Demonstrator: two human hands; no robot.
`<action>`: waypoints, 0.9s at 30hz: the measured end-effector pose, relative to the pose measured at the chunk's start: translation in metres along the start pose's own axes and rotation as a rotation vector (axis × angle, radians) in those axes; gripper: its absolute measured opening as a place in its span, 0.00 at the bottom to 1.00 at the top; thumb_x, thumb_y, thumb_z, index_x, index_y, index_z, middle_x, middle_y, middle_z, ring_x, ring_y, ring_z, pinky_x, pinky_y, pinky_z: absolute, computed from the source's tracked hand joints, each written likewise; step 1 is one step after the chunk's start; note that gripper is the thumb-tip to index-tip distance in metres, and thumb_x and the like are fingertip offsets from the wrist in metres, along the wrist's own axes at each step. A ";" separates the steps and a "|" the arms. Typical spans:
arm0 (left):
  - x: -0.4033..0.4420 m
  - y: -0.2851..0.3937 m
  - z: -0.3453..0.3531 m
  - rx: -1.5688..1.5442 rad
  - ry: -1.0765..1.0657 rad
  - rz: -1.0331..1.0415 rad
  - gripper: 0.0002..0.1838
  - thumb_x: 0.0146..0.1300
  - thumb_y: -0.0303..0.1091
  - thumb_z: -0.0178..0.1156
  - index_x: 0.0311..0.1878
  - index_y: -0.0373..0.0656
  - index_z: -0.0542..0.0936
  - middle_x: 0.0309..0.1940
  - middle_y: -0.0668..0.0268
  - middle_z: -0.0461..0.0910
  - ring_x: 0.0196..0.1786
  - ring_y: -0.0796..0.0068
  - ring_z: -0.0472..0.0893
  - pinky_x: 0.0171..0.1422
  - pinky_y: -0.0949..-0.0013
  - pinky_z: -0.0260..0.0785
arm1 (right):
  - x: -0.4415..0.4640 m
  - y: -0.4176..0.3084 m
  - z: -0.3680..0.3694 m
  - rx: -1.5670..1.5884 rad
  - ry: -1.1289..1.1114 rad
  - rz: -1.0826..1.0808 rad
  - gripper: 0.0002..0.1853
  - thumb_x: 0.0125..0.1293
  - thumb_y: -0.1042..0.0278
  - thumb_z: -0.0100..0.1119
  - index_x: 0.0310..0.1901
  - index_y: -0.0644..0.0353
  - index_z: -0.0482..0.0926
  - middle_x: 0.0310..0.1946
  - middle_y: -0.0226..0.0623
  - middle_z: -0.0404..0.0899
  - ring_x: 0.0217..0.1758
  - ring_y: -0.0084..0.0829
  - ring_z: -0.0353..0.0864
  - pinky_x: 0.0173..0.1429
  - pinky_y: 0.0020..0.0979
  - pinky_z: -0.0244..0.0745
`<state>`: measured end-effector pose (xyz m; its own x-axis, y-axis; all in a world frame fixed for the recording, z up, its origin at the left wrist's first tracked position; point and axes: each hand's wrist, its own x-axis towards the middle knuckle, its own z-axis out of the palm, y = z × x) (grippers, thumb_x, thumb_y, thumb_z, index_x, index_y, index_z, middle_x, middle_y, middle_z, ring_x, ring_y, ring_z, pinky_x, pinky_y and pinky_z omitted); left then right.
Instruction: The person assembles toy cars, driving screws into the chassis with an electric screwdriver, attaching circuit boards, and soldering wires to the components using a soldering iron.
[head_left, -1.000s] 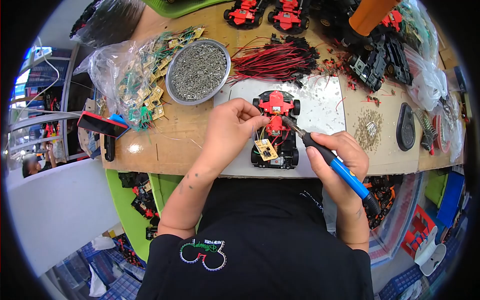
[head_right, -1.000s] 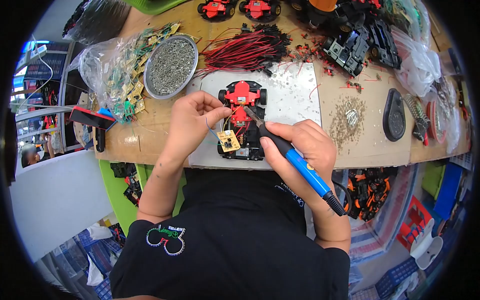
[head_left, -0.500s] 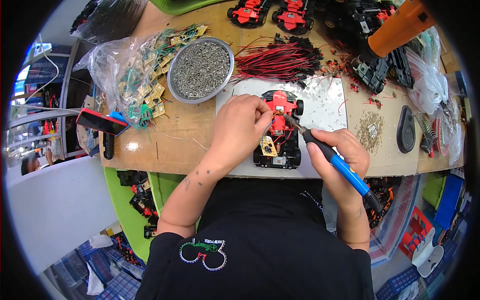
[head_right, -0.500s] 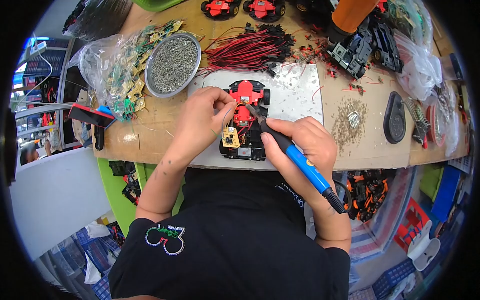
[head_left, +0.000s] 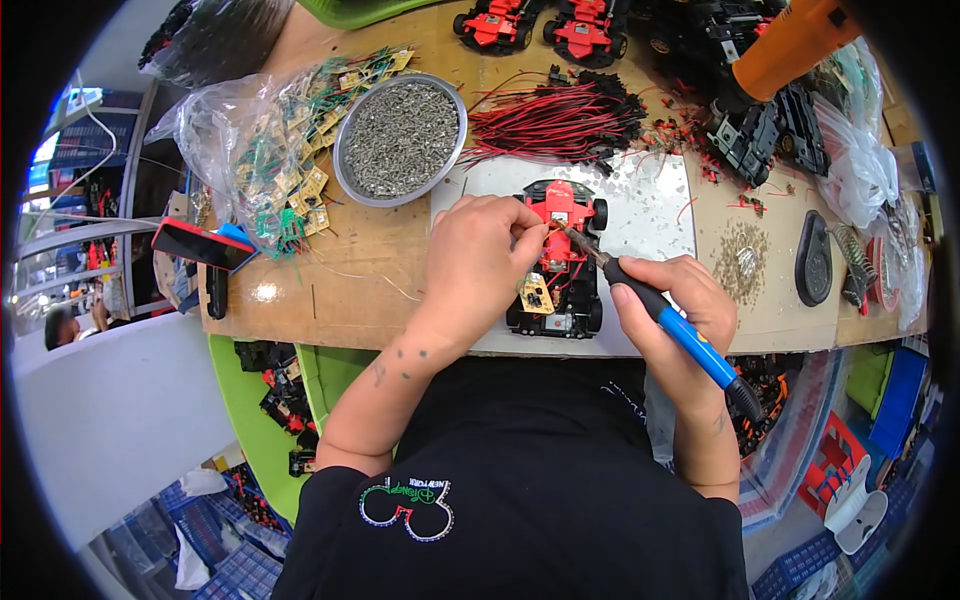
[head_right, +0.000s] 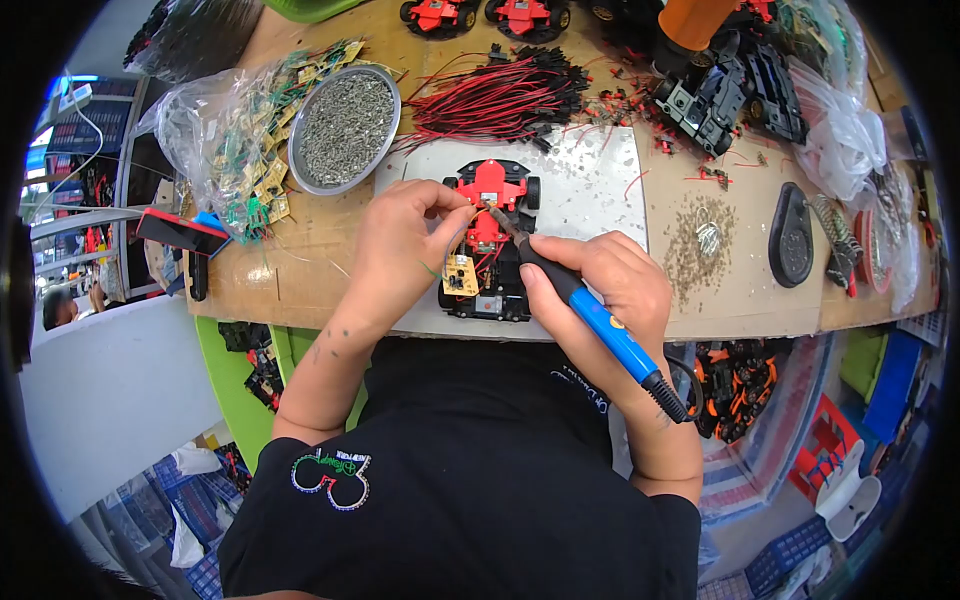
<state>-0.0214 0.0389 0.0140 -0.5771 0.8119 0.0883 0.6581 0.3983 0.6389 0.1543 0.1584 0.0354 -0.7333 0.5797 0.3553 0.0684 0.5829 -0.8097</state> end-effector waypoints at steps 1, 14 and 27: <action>0.000 0.002 0.000 0.000 0.000 0.000 0.07 0.59 0.29 0.69 0.34 0.35 0.85 0.30 0.57 0.84 0.34 0.67 0.83 0.42 0.66 0.75 | 0.000 0.000 0.000 -0.005 0.000 0.000 0.11 0.52 0.75 0.73 0.39 0.62 0.86 0.25 0.37 0.82 0.27 0.34 0.79 0.35 0.31 0.73; 0.006 -0.001 0.003 -0.162 -0.054 -0.120 0.13 0.55 0.31 0.71 0.42 0.42 0.80 0.25 0.67 0.84 0.32 0.64 0.83 0.42 0.59 0.69 | 0.001 0.001 0.000 -0.002 -0.007 -0.013 0.12 0.52 0.76 0.73 0.40 0.61 0.86 0.26 0.36 0.82 0.28 0.34 0.79 0.35 0.31 0.74; 0.012 -0.004 -0.005 -0.211 -0.145 -0.129 0.16 0.55 0.28 0.71 0.46 0.38 0.78 0.27 0.61 0.84 0.32 0.60 0.84 0.39 0.59 0.74 | 0.003 0.001 0.000 -0.016 -0.029 -0.026 0.12 0.52 0.75 0.73 0.40 0.60 0.87 0.26 0.36 0.82 0.28 0.34 0.80 0.36 0.32 0.74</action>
<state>-0.0332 0.0450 0.0169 -0.5647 0.8187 -0.1046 0.4597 0.4173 0.7839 0.1524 0.1609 0.0360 -0.7539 0.5476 0.3629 0.0591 0.6067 -0.7927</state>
